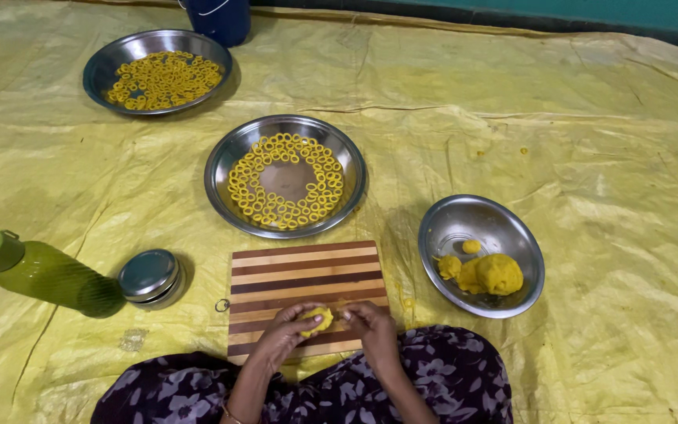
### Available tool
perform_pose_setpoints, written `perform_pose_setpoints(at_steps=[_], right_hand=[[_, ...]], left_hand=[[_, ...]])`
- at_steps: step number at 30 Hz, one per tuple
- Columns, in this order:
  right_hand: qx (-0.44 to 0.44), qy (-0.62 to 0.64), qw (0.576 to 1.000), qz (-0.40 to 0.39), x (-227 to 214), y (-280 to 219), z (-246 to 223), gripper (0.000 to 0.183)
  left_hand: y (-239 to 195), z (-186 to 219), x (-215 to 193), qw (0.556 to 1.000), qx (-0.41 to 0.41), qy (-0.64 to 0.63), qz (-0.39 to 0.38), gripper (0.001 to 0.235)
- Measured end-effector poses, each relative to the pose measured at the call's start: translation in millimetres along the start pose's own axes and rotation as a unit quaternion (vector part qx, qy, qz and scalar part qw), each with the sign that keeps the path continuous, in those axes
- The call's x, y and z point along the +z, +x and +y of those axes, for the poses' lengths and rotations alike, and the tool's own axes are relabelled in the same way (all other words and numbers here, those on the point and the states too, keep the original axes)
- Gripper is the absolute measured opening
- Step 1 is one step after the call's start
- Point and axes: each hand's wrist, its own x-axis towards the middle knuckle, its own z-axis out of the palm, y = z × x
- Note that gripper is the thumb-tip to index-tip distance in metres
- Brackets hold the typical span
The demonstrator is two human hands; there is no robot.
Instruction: The person sits on a yellow tarp and shapes yellow dough into small rings by hand. They roll small pieces of dough into ropes, form them into circles, and place the finished rings into a metal tray. The person repeats this process throughout the clip.
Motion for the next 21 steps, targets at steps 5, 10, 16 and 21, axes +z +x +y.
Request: perform_pose_setpoints(at_steps=[5,10,16,21], right_hand=[[-0.006,0.002,0.999,-0.038,6.4,-6.3,-15.4,0.035],[-0.077,-0.071,0.993,-0.047,7.3,-10.4,-27.2,0.039],[-0.210,-0.147,0.967,-0.006,6.0,-13.1,-25.0,0.026],[-0.267,-0.180,0.946,0.042,13.8,-16.6,-23.0,0.028]], left_hand=[[1.1,-2.9,-3.5,0.997,-0.008,-0.070,-0.043,0.049],[-4.8,-0.3,-2.2,0.992,-0.039,-0.101,-0.061,0.053],[2.8,-7.8,-1.6,0.993,-0.009,-0.063,-0.099,0.049],[12.0,-16.7,-5.9,0.998,-0.004,0.016,-0.067,0.032]])
